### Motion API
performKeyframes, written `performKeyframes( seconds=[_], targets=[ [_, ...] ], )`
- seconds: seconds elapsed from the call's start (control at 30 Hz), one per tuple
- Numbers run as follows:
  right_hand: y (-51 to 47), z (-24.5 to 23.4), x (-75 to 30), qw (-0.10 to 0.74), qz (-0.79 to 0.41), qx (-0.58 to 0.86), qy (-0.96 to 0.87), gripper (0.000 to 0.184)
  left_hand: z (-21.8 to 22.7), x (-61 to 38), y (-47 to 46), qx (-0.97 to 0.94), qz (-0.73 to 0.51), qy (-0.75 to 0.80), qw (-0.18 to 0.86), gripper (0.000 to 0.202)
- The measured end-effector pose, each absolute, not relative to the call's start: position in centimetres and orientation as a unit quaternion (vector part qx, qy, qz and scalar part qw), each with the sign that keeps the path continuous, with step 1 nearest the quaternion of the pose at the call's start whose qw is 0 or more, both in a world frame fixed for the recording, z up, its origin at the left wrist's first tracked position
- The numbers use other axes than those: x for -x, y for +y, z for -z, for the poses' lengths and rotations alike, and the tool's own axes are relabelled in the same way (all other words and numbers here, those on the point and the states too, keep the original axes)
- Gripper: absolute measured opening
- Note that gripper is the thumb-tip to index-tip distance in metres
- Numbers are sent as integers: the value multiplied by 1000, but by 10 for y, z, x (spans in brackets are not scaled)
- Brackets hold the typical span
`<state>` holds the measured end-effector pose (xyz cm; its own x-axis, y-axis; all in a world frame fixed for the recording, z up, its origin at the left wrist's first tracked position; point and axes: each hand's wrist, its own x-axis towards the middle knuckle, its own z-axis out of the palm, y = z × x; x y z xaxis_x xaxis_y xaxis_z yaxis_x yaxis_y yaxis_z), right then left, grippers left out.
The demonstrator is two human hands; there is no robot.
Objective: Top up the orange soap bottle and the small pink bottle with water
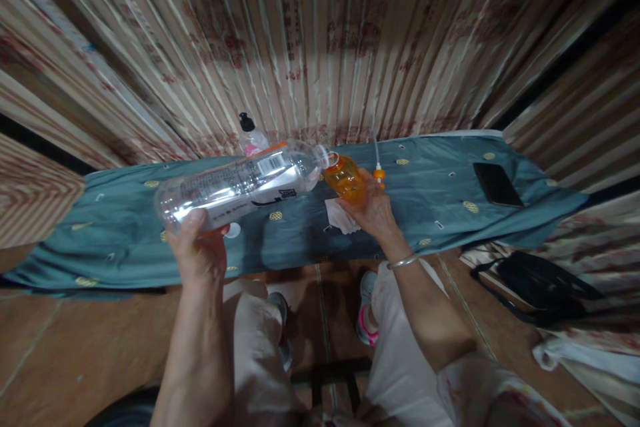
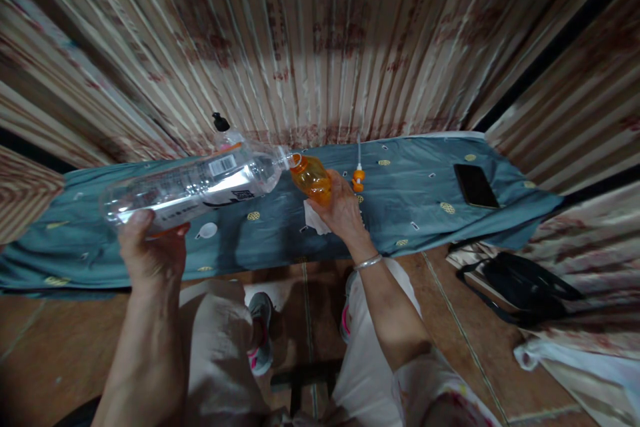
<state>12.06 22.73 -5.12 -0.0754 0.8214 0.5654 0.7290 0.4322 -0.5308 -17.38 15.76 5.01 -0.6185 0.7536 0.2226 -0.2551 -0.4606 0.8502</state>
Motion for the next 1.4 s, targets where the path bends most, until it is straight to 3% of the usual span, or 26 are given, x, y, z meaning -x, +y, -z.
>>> performKeyframes(
  seconds=[0.47, 0.83, 1.4],
  targets=[
    [226, 49, -120, 423, -57, 542, -724, 80, -51, 173, 157, -295, -800, 411, 323, 55],
    [229, 54, -121, 438, -54, 525, -727, 79, -43, 180, 161, -301, -805, 397, 324, 69],
    [228, 54, -121, 425, -41, 536, -728, 79, -45, 178, 160, -297, -801, 404, 326, 63]
  ],
)
